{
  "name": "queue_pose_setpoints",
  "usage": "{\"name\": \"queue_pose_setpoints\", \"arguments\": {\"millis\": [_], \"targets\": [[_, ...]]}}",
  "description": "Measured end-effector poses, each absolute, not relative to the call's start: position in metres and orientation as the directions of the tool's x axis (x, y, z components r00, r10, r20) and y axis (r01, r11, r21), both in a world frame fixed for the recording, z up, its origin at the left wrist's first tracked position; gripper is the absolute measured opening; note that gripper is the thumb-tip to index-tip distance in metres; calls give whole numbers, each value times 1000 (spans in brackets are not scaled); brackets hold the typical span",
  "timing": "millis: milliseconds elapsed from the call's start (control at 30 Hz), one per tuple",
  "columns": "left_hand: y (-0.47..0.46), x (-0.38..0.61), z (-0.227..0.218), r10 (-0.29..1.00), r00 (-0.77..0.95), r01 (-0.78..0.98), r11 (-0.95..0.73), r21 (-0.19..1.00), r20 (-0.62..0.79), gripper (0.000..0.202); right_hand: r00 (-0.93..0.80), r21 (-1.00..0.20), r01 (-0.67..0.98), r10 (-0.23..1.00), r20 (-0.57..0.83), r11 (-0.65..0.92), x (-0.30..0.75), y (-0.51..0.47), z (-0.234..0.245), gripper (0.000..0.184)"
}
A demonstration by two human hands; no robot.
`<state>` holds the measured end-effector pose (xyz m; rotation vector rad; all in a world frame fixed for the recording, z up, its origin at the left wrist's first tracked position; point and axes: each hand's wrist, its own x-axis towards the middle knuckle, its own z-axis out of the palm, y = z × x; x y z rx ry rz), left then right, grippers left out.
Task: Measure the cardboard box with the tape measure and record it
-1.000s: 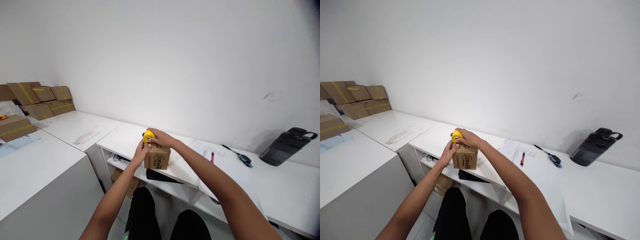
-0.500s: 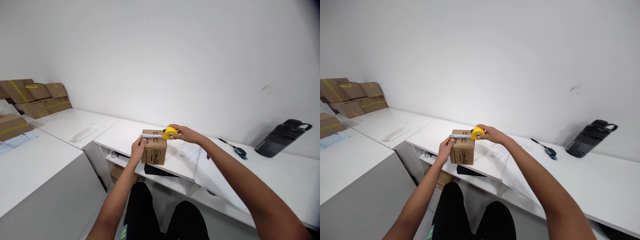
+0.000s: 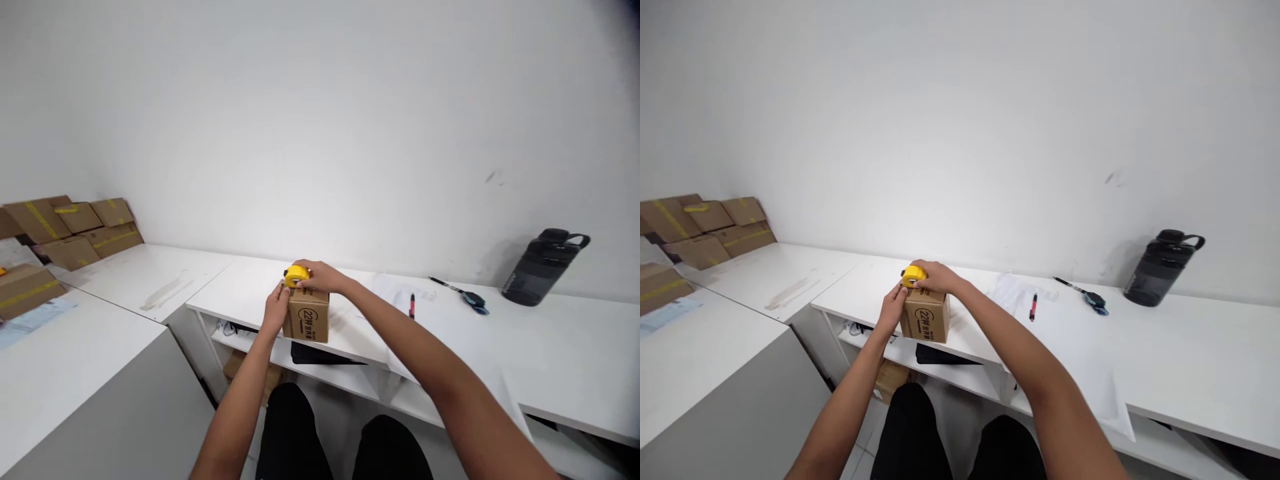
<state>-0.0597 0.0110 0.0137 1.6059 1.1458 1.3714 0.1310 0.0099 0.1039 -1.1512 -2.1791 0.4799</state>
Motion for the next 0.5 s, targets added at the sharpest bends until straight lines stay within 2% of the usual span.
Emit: {"name": "queue_pose_setpoints", "arguments": {"millis": [167,200,267,333,400,467,500], "targets": [[11,-69,35,937,72,334,-346,877,342,46,-316,-535,679,859,403,502,100,15,110,51],[6,-73,35,922,39,373,-372,850,386,50,-284,-543,675,855,434,499,105,7,109,52],[-17,-80,24,820,-82,466,-470,749,566,61,-186,-593,628,837,514,504,123,-25,100,53],[-55,-86,-5,746,-133,436,-547,715,652,65,-51,-722,489,842,536,489,141,-78,78,54],[-99,-86,-49,828,-134,276,-497,823,545,64,65,-860,222,873,483,459,148,-140,41,57],[-138,-74,-93,934,80,48,-353,934,349,79,106,-925,-34,922,373,378,141,-196,-6,59],[-154,-64,-109,945,226,-43,-233,972,236,90,119,-939,-104,941,316,329,134,-218,-30,61]]}}
